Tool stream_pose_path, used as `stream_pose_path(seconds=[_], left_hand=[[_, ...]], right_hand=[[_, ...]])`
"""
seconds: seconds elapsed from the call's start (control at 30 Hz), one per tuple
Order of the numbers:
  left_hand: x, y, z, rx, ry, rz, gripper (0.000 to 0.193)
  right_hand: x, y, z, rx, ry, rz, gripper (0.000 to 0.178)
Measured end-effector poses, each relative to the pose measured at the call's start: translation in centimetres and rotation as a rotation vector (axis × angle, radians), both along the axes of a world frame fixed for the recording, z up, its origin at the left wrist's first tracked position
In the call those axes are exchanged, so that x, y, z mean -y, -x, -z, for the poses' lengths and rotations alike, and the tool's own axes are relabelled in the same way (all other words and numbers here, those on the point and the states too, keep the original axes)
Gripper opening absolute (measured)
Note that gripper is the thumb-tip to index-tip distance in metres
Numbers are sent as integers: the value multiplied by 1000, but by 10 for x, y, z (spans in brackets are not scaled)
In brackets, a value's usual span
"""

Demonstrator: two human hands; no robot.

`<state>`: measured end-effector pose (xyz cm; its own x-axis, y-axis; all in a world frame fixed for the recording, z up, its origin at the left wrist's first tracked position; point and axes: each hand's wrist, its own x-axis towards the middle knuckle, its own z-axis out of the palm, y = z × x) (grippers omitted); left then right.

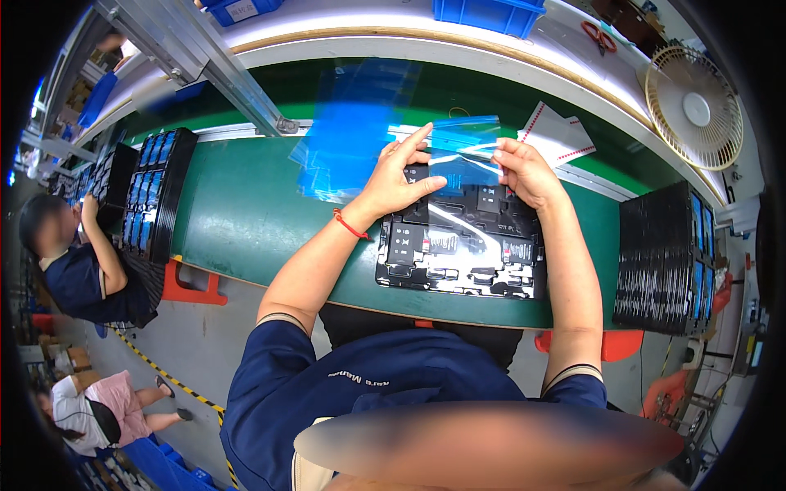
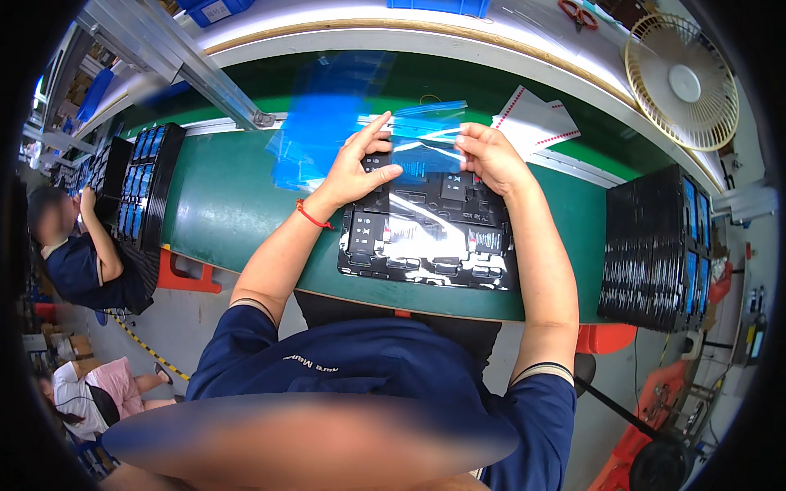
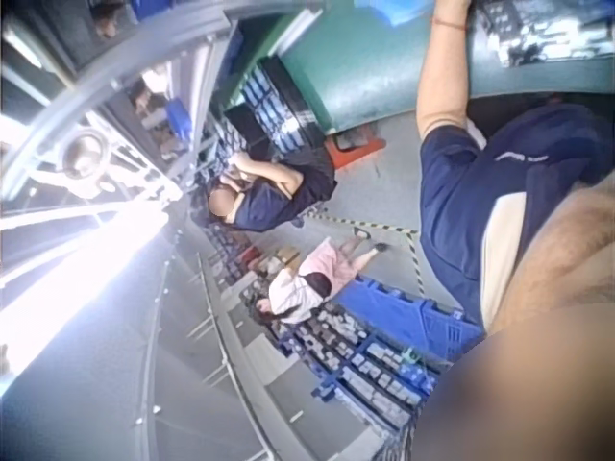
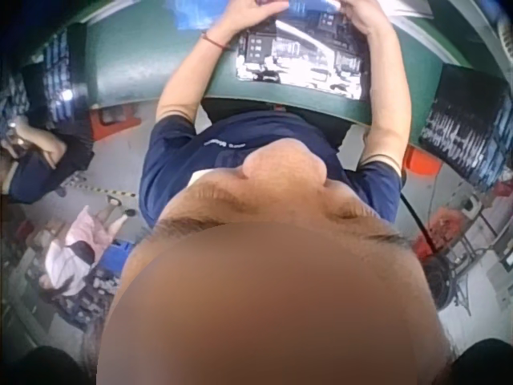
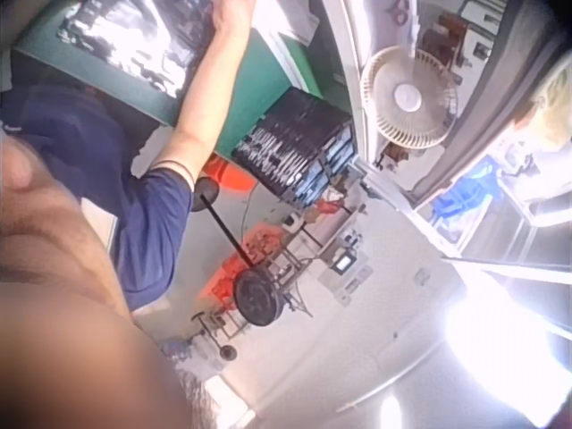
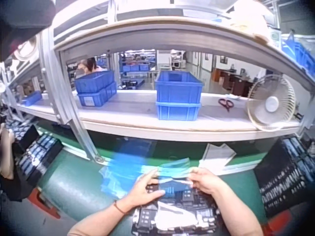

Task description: Manually assembling small electronic components into a plastic tray on an assembly line.

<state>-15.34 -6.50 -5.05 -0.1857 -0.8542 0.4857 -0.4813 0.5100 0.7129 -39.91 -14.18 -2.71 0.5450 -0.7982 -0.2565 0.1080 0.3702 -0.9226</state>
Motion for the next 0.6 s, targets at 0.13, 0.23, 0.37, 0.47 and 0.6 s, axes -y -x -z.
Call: stream_pose_path(seconds=[0.13,0.23,0.37,0.47,0.6], left_hand=[[-5,4,-11,-561,-272,155,66],[-3,-3,-1,-623,-324,139,51],[-12,-3,0,-524,-327,89,40],[-19,2,-4,-443,-189,91,41],[-25,-3,-13,-317,-282,116,46]], right_hand=[[-11,-14,-9,123,26,-65,18],[-37,-31,-29,-91,90,207,34],[-64,-36,-16,-281,667,280,57],[-69,-32,-10,-597,1052,199,32],[-67,-28,-15,-580,1241,261,18]])
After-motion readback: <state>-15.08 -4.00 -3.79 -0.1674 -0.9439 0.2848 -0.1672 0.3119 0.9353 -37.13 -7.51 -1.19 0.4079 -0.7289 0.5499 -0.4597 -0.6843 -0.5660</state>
